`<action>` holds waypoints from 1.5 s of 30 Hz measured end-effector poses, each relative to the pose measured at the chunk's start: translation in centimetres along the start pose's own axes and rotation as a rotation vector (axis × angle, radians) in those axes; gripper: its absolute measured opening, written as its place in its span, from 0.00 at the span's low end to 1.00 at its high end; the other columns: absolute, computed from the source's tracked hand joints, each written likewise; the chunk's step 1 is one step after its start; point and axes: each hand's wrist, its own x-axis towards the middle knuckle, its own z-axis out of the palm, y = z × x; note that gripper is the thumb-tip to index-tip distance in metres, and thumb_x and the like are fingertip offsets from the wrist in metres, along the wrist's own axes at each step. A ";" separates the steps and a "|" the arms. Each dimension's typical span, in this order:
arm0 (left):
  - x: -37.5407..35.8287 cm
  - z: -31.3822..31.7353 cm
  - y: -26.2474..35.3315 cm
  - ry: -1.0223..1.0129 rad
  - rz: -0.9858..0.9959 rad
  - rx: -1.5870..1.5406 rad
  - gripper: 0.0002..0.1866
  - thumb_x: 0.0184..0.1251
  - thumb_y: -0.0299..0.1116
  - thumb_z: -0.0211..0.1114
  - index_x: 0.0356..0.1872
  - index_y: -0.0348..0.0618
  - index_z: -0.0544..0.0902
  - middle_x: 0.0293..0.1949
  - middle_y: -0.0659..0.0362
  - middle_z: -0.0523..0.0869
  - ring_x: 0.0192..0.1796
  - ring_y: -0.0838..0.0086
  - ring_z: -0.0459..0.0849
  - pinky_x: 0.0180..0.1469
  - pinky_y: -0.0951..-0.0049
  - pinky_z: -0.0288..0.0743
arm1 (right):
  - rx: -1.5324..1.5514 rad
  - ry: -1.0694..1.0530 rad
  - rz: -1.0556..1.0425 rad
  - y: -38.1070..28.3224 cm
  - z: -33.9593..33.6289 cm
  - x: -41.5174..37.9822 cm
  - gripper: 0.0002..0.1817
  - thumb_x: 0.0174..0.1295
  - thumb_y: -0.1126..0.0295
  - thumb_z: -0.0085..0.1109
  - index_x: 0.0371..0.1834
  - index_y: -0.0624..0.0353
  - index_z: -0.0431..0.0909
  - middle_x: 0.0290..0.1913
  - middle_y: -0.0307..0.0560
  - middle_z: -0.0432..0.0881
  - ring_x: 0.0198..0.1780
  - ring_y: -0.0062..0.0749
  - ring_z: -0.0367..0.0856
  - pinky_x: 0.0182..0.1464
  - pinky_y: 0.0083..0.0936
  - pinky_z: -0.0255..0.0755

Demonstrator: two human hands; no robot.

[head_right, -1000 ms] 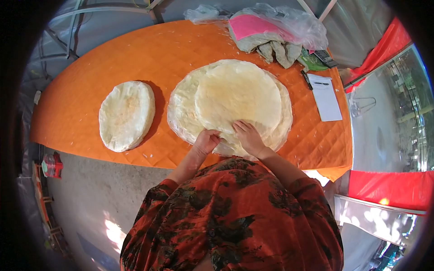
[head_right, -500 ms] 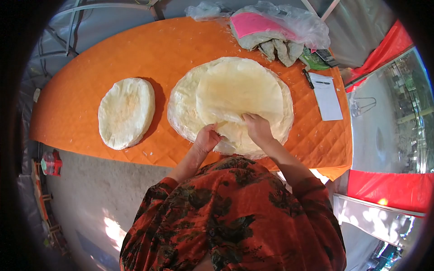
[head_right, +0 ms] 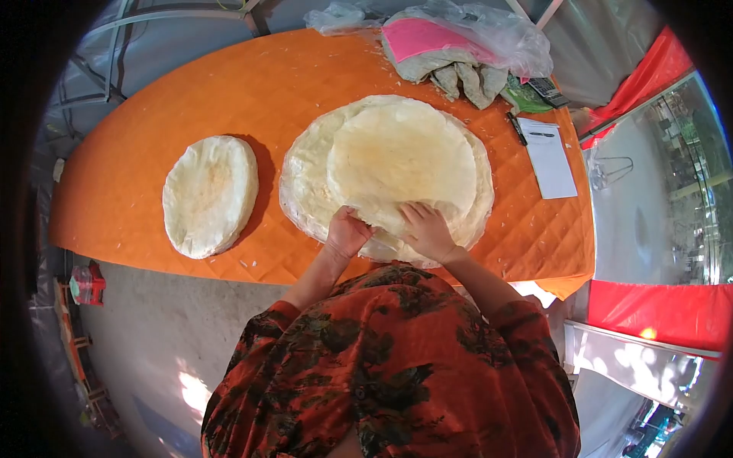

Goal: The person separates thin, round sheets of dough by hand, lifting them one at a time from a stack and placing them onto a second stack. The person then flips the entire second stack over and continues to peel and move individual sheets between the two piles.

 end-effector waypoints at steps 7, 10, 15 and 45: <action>-0.7 -0.1 0.4 -0.148 -0.012 -0.063 0.26 0.61 0.36 0.52 0.62 0.42 0.68 0.62 0.51 0.74 0.61 0.56 0.73 0.58 0.54 0.71 | 0.212 -0.038 0.006 2.1 -0.5 0.7 0.27 0.57 0.61 0.59 0.59 0.63 0.70 0.56 0.55 0.76 0.60 0.49 0.72 0.61 0.38 0.66; 0.2 -1.9 0.1 -0.171 0.003 -0.010 0.24 0.59 0.31 0.53 0.59 0.41 0.70 0.57 0.52 0.78 0.58 0.58 0.76 0.55 0.56 0.73 | 0.225 -0.047 0.070 2.2 -0.3 0.9 0.27 0.56 0.64 0.58 0.60 0.62 0.70 0.56 0.57 0.76 0.60 0.49 0.72 0.61 0.39 0.66; 0.4 -2.7 -0.6 -0.065 0.091 0.136 0.20 0.57 0.21 0.53 0.53 0.41 0.73 0.48 0.55 0.82 0.50 0.62 0.80 0.47 0.59 0.77 | 0.079 0.101 0.066 0.3 1.0 0.7 0.30 0.49 0.70 0.57 0.61 0.60 0.69 0.57 0.56 0.75 0.62 0.49 0.71 0.61 0.41 0.66; 0.2 -3.1 -1.2 0.090 0.148 0.207 0.18 0.62 0.18 0.48 0.54 0.42 0.70 0.49 0.51 0.80 0.47 0.61 0.80 0.46 0.58 0.77 | -0.004 0.142 -0.078 -1.5 3.6 2.6 0.23 0.54 0.78 0.47 0.56 0.63 0.71 0.60 0.51 0.73 0.64 0.45 0.69 0.60 0.39 0.66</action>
